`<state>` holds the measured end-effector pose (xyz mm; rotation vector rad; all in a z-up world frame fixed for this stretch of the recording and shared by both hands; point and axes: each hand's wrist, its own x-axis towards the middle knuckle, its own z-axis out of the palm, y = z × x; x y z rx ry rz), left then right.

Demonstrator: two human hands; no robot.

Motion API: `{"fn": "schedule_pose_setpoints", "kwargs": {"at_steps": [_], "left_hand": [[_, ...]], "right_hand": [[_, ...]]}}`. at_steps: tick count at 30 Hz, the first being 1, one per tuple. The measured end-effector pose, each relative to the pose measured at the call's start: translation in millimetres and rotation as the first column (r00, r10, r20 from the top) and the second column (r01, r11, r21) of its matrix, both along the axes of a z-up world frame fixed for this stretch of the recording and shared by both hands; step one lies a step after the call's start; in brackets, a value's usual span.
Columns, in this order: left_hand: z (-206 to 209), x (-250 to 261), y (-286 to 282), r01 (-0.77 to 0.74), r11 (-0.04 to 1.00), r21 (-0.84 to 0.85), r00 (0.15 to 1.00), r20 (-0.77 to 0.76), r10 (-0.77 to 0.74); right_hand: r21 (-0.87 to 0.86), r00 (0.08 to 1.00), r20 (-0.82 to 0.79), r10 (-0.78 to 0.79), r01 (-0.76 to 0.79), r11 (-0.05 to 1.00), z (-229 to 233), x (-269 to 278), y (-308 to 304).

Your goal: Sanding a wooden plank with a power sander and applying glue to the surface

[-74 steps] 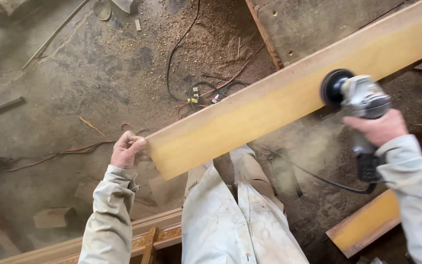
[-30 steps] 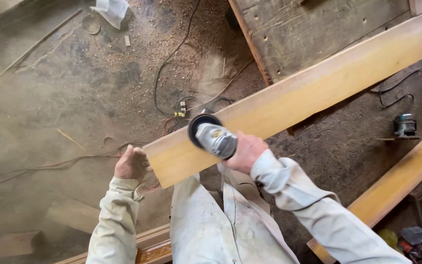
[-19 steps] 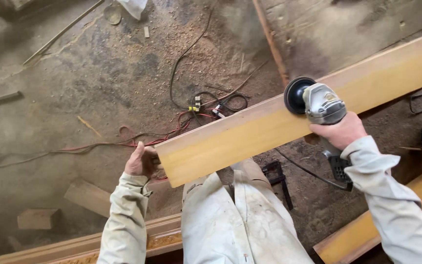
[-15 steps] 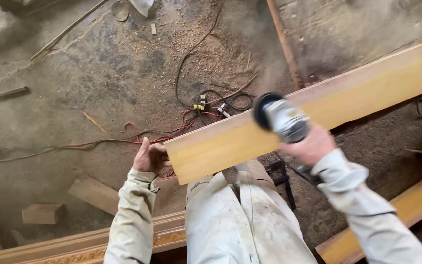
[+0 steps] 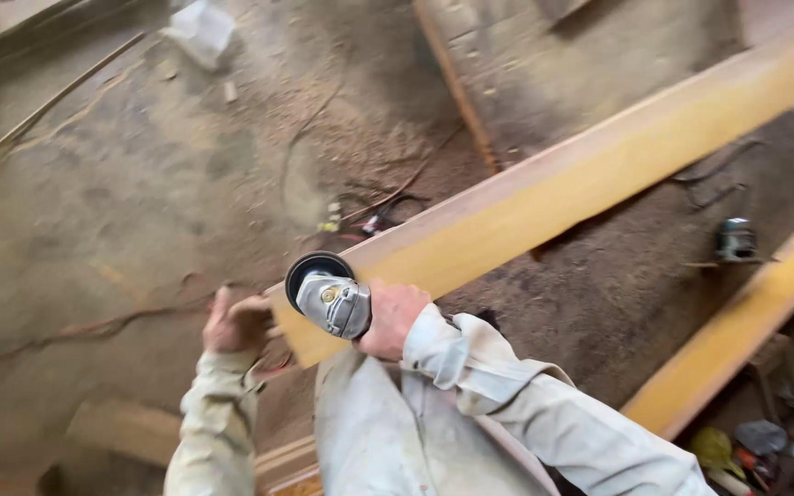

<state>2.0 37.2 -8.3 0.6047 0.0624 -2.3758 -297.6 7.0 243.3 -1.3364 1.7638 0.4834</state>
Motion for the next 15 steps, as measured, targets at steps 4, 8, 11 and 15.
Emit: {"fn": "schedule_pose_setpoints", "kwargs": {"at_steps": [4,8,11,15], "left_hand": [[-6.6,15.8,8.9,-0.092,0.996,-0.019,0.951,0.296,0.093],[32.7,-11.5,12.0,-0.115,0.989,-0.090,0.873,0.465,0.144],[54.7,-36.9,24.7,0.025,0.973,-0.230,0.204,0.954,0.221],[52.6,-57.3,35.7,0.375,0.924,-0.076,-0.485,0.833,0.265]], "right_hand": [[-0.072,0.989,-0.101,-0.106,0.099,0.992,-2.8,-91.7,2.9],[-0.146,0.953,-0.118,-0.278,0.261,0.954,12.3,-208.3,6.5],[-0.127,0.871,-0.110,-0.480,0.466,0.875,22.9,-298.9,6.4],[-0.176,0.759,-0.183,-0.624,0.599,0.781,5.6,-430.5,21.9]]}}
